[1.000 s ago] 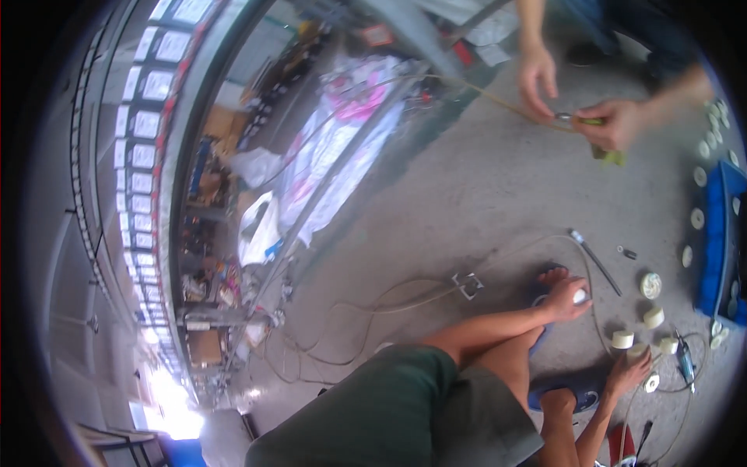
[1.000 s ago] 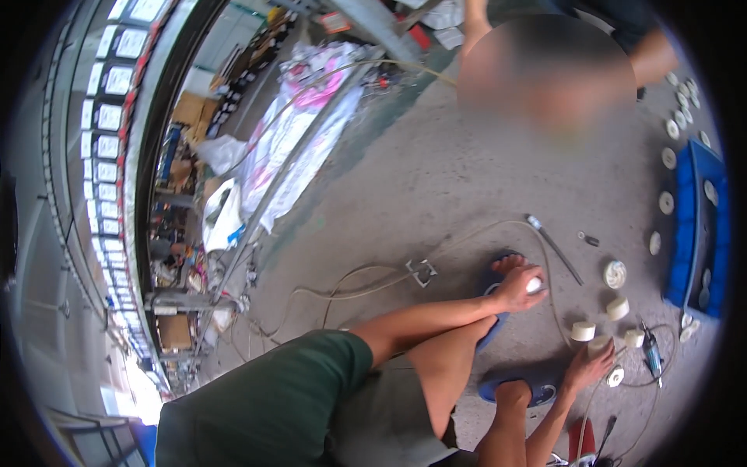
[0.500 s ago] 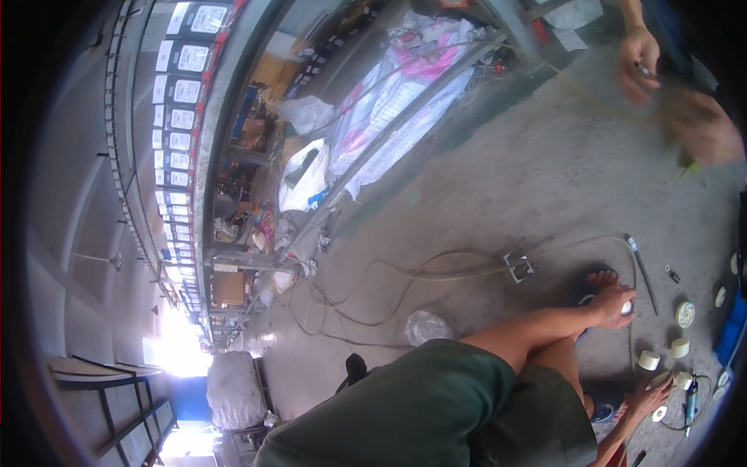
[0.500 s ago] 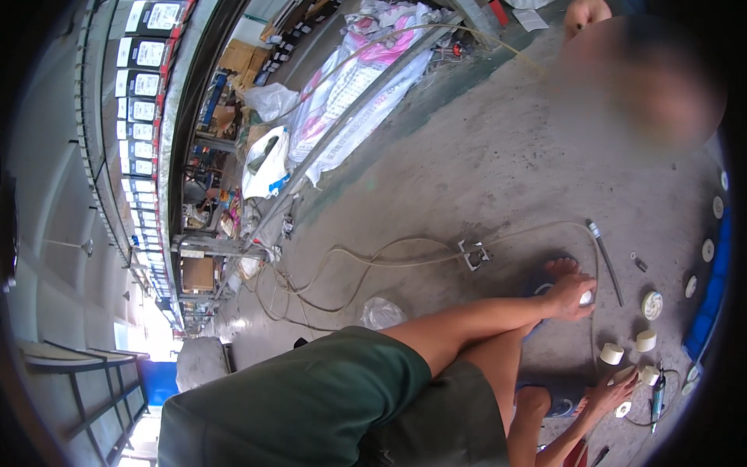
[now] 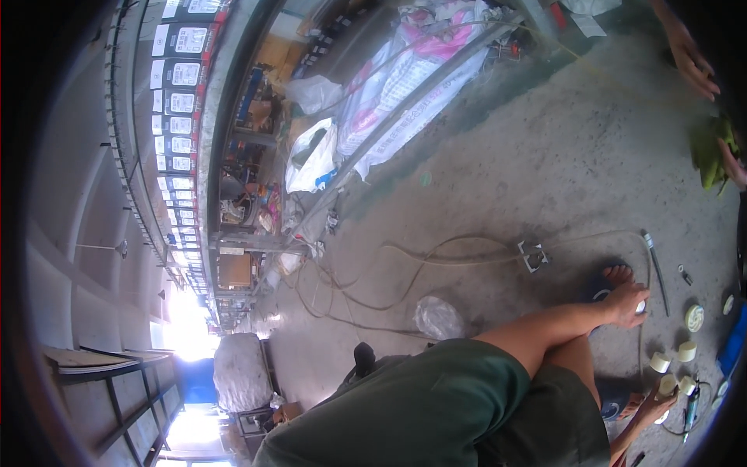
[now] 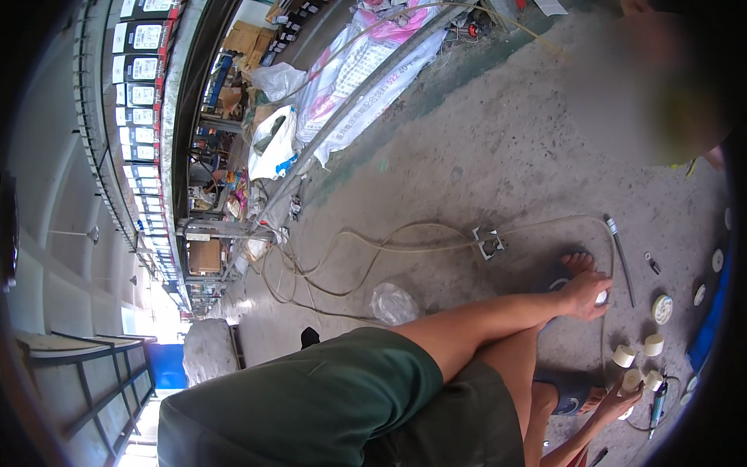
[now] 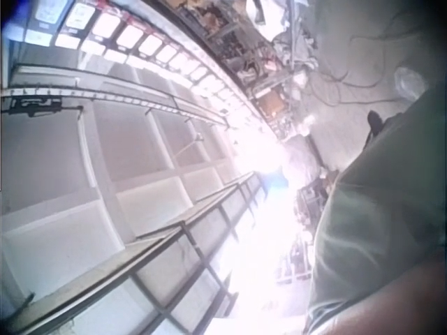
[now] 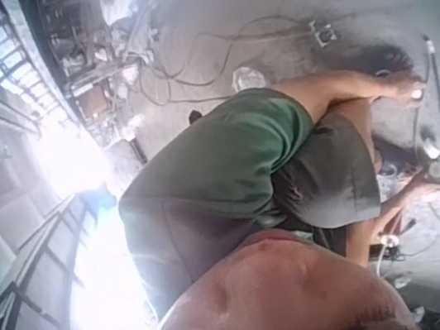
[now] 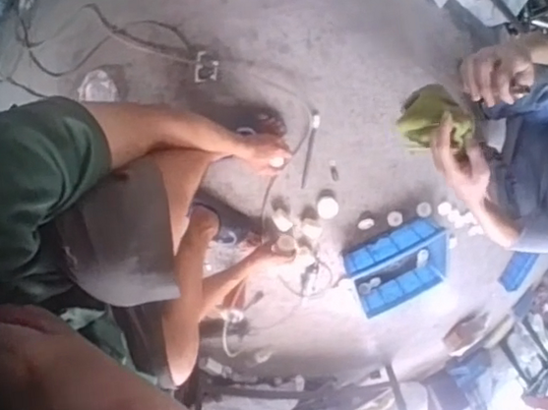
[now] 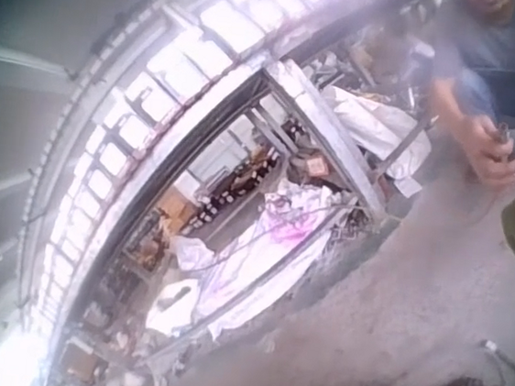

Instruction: The person sits on the floor and assembles a pump by inserting white discs onto a shaft and then secures the assembly using various tools and parts on a workbench.

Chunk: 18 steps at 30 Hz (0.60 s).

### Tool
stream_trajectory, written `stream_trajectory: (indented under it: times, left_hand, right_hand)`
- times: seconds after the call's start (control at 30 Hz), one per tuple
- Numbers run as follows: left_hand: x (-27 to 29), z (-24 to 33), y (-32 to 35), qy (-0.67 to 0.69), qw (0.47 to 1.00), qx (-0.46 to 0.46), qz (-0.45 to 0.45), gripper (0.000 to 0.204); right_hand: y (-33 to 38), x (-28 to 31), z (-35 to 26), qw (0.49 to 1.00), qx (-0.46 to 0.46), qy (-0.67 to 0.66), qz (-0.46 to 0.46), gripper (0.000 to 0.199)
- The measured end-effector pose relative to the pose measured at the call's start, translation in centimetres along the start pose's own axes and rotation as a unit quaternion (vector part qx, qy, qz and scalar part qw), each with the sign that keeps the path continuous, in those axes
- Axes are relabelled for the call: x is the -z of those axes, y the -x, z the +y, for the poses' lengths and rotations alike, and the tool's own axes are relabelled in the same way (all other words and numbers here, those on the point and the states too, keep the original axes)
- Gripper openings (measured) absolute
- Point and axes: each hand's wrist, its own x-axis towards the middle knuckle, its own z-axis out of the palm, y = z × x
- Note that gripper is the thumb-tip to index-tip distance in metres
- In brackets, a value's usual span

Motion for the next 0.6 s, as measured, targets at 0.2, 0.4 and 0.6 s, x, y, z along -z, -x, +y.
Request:
stream_trajectory:
  times: [0.2,0.4,0.6]
  left_hand:
    - [0.4,0.3,-0.2,-0.009,1.0,0.001,-0.008,0.033]
    - [0.5,0.5,-0.3,-0.009,1.0,0.011,-0.017,0.035]
    - [0.8,0.4,0.0,-0.005,1.0,0.01,-0.011,0.032]
  right_hand:
    - [0.4,-0.3,0.4,0.996,0.072,0.037,-0.036,0.068]
    - [1.0,-1.1,1.2,0.99,0.057,0.127,-0.025,0.07]
    - [0.9,-0.4,0.1,0.975,0.053,0.216,-0.004,0.072]
